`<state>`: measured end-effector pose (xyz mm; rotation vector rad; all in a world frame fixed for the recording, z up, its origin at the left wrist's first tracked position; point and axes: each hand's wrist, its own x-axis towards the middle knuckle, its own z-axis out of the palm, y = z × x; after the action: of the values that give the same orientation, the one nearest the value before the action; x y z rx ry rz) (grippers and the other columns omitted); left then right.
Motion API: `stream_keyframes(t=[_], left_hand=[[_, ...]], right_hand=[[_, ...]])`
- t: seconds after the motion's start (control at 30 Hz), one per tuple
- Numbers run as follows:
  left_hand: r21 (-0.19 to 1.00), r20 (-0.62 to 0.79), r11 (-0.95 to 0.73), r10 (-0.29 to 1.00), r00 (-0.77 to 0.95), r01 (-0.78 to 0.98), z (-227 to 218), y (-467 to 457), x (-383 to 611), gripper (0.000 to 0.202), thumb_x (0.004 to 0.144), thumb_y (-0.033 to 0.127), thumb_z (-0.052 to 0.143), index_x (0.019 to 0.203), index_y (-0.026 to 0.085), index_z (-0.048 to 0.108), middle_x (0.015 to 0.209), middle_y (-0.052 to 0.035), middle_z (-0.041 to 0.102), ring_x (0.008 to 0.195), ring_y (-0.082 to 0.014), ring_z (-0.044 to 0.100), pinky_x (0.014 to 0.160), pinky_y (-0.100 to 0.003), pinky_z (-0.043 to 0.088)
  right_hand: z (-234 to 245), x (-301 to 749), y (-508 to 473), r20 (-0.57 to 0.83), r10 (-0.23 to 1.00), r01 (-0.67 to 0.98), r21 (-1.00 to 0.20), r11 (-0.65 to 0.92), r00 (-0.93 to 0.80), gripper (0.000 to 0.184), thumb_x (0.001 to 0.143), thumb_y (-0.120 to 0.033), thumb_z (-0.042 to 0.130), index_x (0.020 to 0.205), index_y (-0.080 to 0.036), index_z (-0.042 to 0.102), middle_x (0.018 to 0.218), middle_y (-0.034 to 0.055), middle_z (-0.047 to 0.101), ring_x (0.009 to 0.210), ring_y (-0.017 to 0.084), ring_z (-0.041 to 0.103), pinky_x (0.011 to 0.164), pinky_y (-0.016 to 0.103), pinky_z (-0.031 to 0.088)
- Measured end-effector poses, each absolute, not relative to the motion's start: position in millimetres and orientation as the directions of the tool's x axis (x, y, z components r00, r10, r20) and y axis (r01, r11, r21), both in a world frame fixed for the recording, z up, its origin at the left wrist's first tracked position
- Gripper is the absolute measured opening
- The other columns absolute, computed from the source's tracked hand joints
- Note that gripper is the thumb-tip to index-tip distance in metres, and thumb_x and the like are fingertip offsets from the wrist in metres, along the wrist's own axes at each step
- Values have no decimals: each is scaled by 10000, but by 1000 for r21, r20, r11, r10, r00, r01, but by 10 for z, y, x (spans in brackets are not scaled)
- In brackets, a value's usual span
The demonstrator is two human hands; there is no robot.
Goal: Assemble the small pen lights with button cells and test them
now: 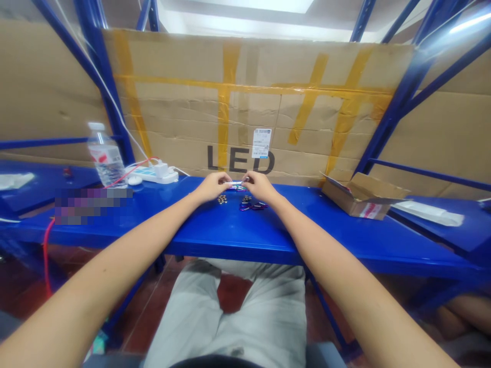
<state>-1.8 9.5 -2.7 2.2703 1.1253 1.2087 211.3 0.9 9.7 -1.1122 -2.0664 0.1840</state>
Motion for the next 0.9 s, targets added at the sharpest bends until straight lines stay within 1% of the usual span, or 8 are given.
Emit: stream_keyframes(t=[0.1, 0.2, 0.43, 0.5, 0.6, 0.7, 0.77, 0.9], left_hand=[[512, 546, -621, 769, 332, 593, -75, 187, -59, 183, 824, 355, 676, 872, 182, 713, 803, -53, 693, 746, -208, 588, 741, -350, 460], [502, 549, -606, 775, 314, 617, -117, 305, -86, 154, 811, 343, 681, 832, 197, 726, 852, -68, 717, 796, -231, 604, 787, -366, 459], [369, 436, -496, 839, 325, 786, -171, 488, -94, 130, 737, 330, 754, 759, 203, 763, 853, -99, 710, 812, -264, 629, 792, -369, 465], [373, 421, -482, 850, 318, 793, -177, 494, -84, 127, 737, 329, 754, 734, 203, 760, 837, -97, 719, 802, -259, 636, 780, -358, 470], [402, 422, -486, 850, 314, 776, -185, 502, -74, 123, 732, 324, 753, 712, 203, 760, 807, -91, 727, 780, -251, 638, 766, -351, 475], [409, 425, -500, 844, 326, 763, -190, 519, -79, 116, 725, 314, 751, 705, 201, 762, 769, -85, 719, 751, -245, 628, 757, -352, 471], [417, 434, -512, 838, 330, 751, -193, 532, -92, 108, 716, 307, 753, 699, 201, 760, 733, -79, 701, 728, -241, 614, 760, -358, 467], [462, 469, -532, 826, 313, 710, -194, 556, -125, 92, 665, 290, 774, 646, 206, 743, 689, -77, 677, 703, -241, 589, 760, -374, 464]], right_hand=[[97, 2099, 117, 512, 796, 705, -430, 564, -324, 140, 868, -99, 590, 910, -125, 722, 918, 81, 745, 861, 178, 641, 817, 276, 460], [62, 2094, 211, 475, 812, 747, -389, 539, -339, 179, 880, -94, 594, 941, -121, 760, 955, 97, 765, 885, 182, 657, 820, 262, 459], [-27, 2170, 276, 295, 888, 829, -341, 443, -353, 204, 910, -182, 623, 1028, -148, 786, 995, 99, 783, 890, 191, 690, 784, 247, 466], [-25, 2173, 265, 293, 893, 835, -342, 432, -342, 225, 905, -168, 607, 1040, -145, 786, 1016, 105, 782, 900, 192, 694, 786, 244, 469], [-8, 2147, 228, 322, 863, 806, -334, 488, -389, 243, 903, -167, 585, 1034, -162, 790, 1014, 86, 781, 880, 186, 687, 773, 242, 462], [16, 2099, 170, 304, 829, 786, -283, 550, -470, 223, 924, -234, 584, 874, -173, 792, 920, 67, 776, 811, 183, 665, 737, 250, 446], [33, 2070, 133, 269, 831, 792, -265, 549, -486, 278, 946, -290, 575, 787, -171, 770, 828, 63, 760, 741, 177, 643, 701, 258, 434], [56, 2052, 107, 244, 847, 821, -228, 523, -472, 369, 985, -370, 533, 749, -172, 736, 769, 84, 739, 680, 187, 629, 657, 281, 418]])
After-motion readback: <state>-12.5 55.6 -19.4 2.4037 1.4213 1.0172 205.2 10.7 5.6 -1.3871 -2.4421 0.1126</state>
